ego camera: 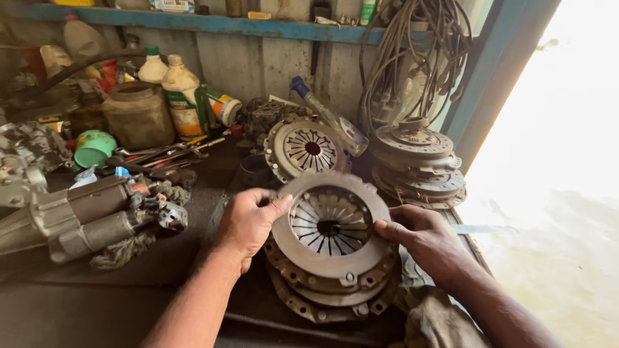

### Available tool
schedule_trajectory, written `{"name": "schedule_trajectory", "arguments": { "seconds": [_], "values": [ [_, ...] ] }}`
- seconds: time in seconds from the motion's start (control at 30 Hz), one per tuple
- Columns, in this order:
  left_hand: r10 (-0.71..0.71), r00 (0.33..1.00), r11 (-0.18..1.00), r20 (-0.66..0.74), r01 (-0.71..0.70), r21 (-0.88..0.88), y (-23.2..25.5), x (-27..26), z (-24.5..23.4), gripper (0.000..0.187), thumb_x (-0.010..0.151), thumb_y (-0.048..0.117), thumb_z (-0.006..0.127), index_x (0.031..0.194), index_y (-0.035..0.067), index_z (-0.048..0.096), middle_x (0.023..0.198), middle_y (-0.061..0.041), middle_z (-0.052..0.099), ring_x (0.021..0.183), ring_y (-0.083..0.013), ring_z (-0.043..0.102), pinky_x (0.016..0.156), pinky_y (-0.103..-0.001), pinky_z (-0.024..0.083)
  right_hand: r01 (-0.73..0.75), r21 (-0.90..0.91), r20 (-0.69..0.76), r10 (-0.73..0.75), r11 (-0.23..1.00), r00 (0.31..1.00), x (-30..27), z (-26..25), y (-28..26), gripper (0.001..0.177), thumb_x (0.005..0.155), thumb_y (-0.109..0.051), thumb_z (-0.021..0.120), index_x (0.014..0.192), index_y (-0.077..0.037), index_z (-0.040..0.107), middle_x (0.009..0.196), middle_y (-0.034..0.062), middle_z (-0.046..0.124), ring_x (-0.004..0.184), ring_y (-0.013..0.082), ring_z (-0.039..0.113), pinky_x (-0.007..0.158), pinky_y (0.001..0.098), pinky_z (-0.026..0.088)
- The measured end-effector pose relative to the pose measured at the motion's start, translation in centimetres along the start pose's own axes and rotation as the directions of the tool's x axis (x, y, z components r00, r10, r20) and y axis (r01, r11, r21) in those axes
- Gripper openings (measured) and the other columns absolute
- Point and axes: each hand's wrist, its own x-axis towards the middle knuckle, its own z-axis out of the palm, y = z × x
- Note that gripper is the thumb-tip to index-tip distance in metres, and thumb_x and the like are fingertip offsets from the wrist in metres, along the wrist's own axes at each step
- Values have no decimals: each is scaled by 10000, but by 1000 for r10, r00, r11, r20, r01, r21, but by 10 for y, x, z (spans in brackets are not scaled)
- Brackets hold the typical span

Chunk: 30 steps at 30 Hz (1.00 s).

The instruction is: The person wipes and cleans multiple automotive clutch components using a cloth, handling the parts one at a time and rotating them to reach different surfaces.

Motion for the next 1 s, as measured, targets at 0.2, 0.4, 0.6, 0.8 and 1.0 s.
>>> {"name": "schedule_trajectory", "arguments": {
  "seconds": [0.2,0.4,0.6,0.8,1.0],
  "values": [
    [571,819,691,-59,-518,-505,25,-8,-10,268,927,159,821,1126,29,697,1038,-81,748,926,-149,669,871,-304,547,468,-99,-256,-477,878,841,4,-14,-10,337,844,-195,825,1038,18,649,966,116,715,882,193,695,753,364,595],
    [917,399,399,25,-917,9,30,-17,-23,282,947,188,798,1154,54,661,1162,-57,769,1062,-159,749,915,-283,613,729,-458,-218,-859,509,463,3,-8,-9,324,813,-80,826,1045,7,619,1041,117,671,928,184,722,750,295,652],
    [825,541,506,159,-835,214,29,-26,-25,295,770,161,857,1009,73,709,1037,-67,781,966,-176,766,811,-310,597,682,-501,-136,-827,532,545,1,-15,7,313,758,-66,871,953,-4,634,952,101,684,870,175,729,733,300,612],
    [773,563,475,293,-819,322,40,-50,-37,267,755,146,844,996,123,731,1031,-36,801,960,-171,771,806,-288,595,695,-466,117,-741,547,662,-12,-49,7,403,710,-155,910,1043,-67,701,1013,64,728,962,189,714,844,360,570],
    [458,882,754,114,-453,476,9,-38,-74,478,735,229,838,1195,137,747,1070,-35,784,1018,-141,738,885,-307,543,422,-93,-5,-424,902,906,5,-40,22,469,827,-138,717,1290,-109,647,1235,65,710,1058,170,698,893,357,594]
  ]
}}
